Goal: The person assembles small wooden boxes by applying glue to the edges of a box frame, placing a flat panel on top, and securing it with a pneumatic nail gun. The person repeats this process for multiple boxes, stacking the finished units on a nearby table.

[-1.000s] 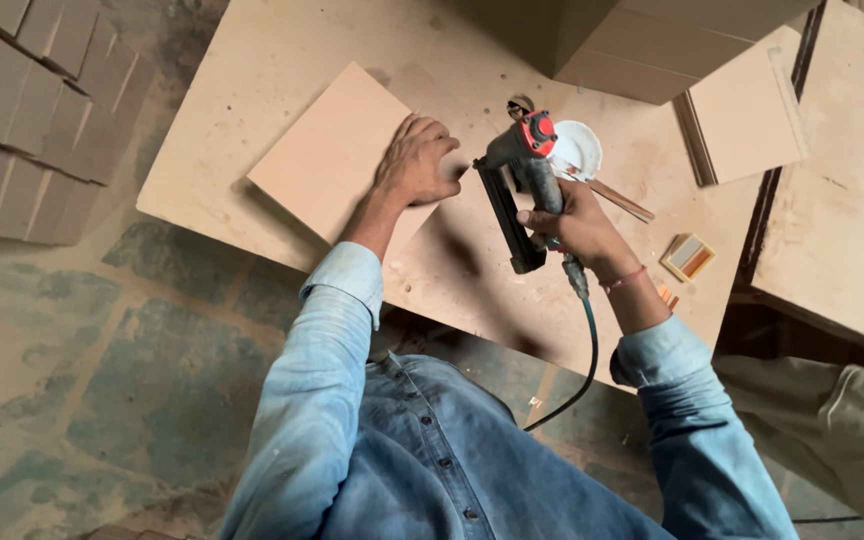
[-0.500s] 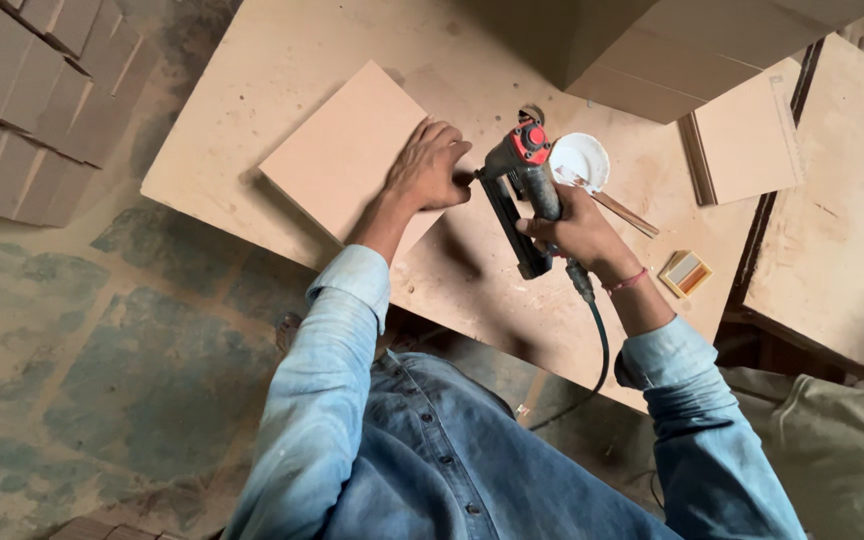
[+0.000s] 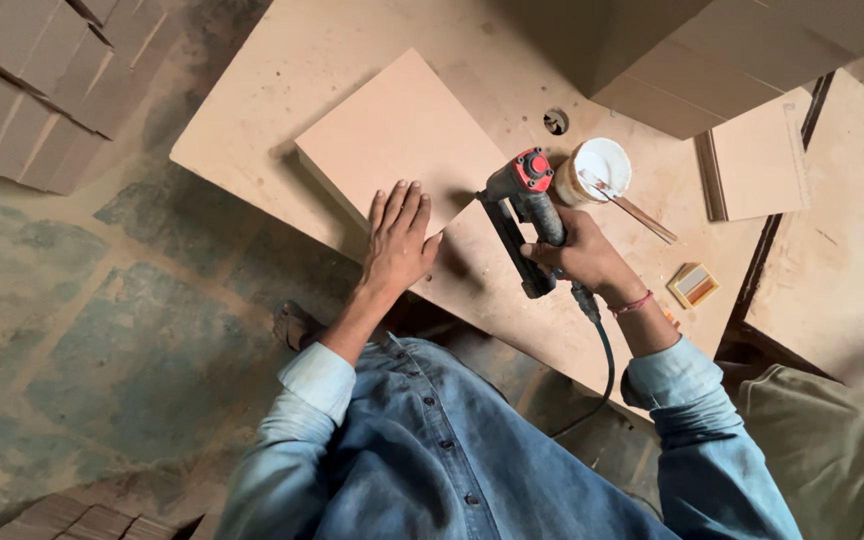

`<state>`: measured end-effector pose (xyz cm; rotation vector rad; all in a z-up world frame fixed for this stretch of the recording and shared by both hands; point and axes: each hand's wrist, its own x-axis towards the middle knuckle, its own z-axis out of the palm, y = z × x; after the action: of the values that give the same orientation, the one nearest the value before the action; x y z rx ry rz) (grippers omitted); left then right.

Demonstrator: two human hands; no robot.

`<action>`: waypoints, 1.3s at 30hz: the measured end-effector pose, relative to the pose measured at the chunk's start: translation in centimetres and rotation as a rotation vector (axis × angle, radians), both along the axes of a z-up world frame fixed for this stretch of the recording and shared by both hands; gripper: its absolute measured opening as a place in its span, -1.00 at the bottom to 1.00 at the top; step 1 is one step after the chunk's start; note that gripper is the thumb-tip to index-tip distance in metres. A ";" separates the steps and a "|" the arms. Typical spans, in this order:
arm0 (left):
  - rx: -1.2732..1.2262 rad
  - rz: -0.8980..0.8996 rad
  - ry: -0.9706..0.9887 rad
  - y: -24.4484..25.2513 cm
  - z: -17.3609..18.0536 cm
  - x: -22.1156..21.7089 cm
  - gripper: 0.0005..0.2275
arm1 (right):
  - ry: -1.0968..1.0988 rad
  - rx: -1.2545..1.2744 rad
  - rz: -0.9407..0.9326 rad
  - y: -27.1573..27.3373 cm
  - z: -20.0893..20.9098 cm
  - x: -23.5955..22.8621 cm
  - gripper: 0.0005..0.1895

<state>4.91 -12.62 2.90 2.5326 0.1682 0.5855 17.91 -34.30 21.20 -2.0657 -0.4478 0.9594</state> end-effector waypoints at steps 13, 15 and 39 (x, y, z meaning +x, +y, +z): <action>-0.049 -0.008 0.011 0.2 0.6 0.1 -0.43 | -0.097 -0.070 -0.016 0.2 -0.6 -0.6 -0.57; -0.064 -0.001 0.036 0.1 1.2 -0.9 -0.41 | -0.066 -0.089 -0.005 0.3 -0.3 -1.3 -0.58; 0.086 0.143 0.013 2.5 -0.5 -6.6 -0.34 | 0.030 -0.060 0.073 0.4 -0.2 -6.6 -0.57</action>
<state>-1.69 -10.09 2.40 2.6232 0.3384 0.6443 11.35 -33.87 21.00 -2.0980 -0.4868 1.0568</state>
